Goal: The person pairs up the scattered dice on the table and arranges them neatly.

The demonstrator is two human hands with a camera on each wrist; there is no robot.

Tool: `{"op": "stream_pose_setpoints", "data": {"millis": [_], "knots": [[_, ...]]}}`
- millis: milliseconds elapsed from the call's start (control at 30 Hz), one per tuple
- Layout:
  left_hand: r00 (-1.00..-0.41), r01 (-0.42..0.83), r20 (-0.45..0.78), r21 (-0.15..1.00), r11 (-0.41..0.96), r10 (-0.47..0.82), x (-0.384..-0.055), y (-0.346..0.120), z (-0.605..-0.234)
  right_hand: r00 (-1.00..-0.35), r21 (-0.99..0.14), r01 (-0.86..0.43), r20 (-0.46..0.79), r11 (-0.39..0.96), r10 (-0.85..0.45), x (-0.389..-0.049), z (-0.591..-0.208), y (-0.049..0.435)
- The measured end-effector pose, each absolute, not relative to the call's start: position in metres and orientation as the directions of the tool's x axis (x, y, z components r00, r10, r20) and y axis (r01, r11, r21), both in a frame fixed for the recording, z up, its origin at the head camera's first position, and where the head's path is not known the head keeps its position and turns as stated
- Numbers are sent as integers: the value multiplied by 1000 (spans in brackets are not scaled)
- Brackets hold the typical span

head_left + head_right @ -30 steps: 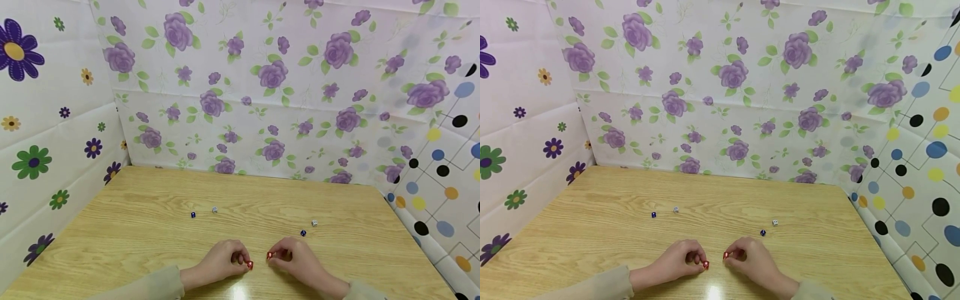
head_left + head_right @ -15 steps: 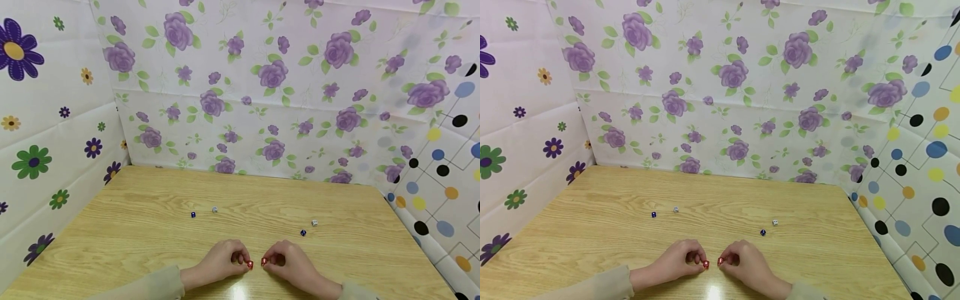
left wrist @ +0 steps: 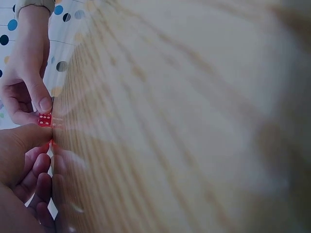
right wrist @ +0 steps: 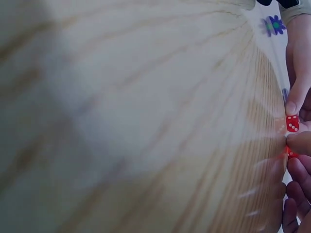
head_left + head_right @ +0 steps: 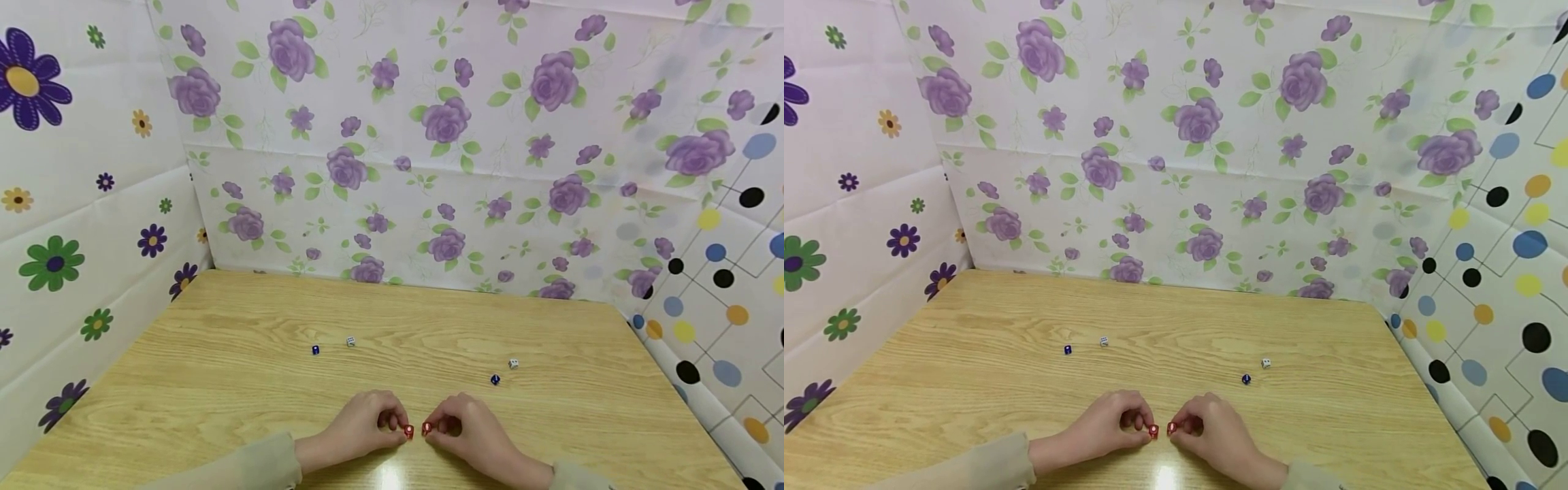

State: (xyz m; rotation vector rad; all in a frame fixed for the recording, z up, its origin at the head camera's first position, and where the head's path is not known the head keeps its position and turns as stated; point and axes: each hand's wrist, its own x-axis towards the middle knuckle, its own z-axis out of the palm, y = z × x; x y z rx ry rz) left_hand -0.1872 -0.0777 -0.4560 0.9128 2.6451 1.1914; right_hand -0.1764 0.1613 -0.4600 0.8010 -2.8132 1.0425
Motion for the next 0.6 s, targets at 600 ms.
{"op": "stream_pose_setpoints", "data": {"millis": [600], "knots": [[-818,471,128,709,525,561,-190,-77,-456,-870,-612,-473,209,635,-447,-175,-460,156]]}}
